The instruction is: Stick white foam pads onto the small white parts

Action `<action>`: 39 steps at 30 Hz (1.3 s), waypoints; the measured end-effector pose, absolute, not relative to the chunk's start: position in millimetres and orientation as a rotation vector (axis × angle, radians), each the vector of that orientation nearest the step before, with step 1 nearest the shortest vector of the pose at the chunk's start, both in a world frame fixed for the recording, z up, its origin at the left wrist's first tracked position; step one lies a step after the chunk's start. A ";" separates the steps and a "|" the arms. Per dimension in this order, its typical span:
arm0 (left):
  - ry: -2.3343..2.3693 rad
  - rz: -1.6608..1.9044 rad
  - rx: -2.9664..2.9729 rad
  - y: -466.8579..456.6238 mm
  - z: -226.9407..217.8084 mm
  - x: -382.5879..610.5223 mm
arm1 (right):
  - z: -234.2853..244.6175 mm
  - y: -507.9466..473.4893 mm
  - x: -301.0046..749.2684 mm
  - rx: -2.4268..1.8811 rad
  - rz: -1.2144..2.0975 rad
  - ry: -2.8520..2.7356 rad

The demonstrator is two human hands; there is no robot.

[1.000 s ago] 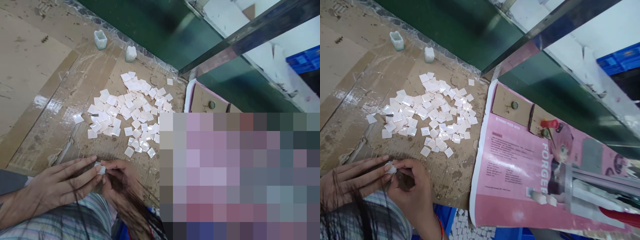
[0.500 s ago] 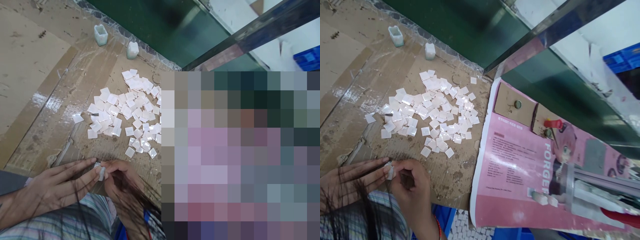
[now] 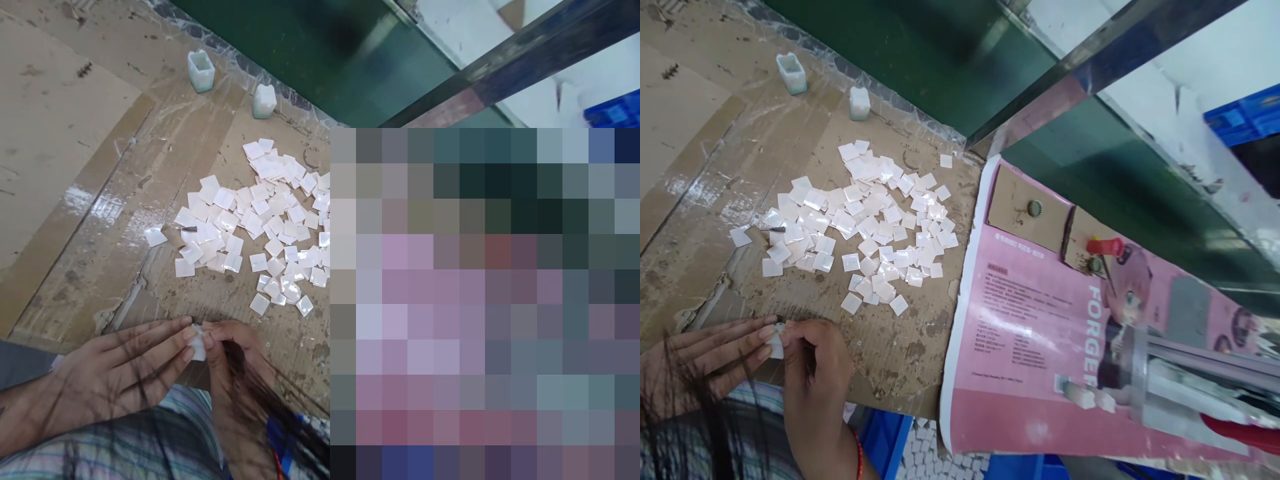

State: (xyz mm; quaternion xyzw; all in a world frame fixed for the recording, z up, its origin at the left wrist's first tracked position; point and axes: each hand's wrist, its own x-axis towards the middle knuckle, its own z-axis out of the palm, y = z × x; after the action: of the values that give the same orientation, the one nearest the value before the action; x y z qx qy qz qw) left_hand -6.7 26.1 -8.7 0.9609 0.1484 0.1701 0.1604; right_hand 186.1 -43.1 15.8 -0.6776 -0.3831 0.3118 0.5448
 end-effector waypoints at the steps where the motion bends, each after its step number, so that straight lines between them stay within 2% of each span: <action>1: 0.422 0.527 2.688 27.6 -6.0 -4.0 | 15.0 -45.3 184.9 -1.600 0.718 -0.924; 7: 0.433 0.570 2.589 28.6 -4.7 -3.2 | 18.7 -55.0 186.8 -1.611 0.779 -0.982; 13: 0.397 0.634 2.641 32.1 -2.4 0.2 | 25.0 -36.4 187.0 -1.735 0.592 -1.086; 17: 0.413 0.621 2.660 33.2 1.9 3.5 | 20.8 -38.5 185.5 -1.653 0.462 -1.157; 24: 0.406 0.635 2.605 32.9 -0.8 0.9 | 19.1 -58.3 184.0 -1.672 0.699 -1.111; 28: 0.394 0.664 2.610 23.9 -7.1 -0.4 | 18.5 -51.9 181.7 -1.686 0.645 -1.019; 33: 0.610 0.736 2.525 14.5 -13.4 4.0 | 17.1 -46.0 182.6 -1.687 0.658 -1.024; 39: 0.430 0.608 2.728 27.9 -3.7 5.7 | 15.0 -48.7 180.4 -1.678 0.657 -0.938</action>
State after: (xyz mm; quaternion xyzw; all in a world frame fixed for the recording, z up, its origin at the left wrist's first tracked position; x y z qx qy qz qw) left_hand 5.7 27.9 -3.7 0.9529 0.1503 0.2123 0.1561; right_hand 180.4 -48.7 15.0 -0.7021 -0.3924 0.2747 0.5269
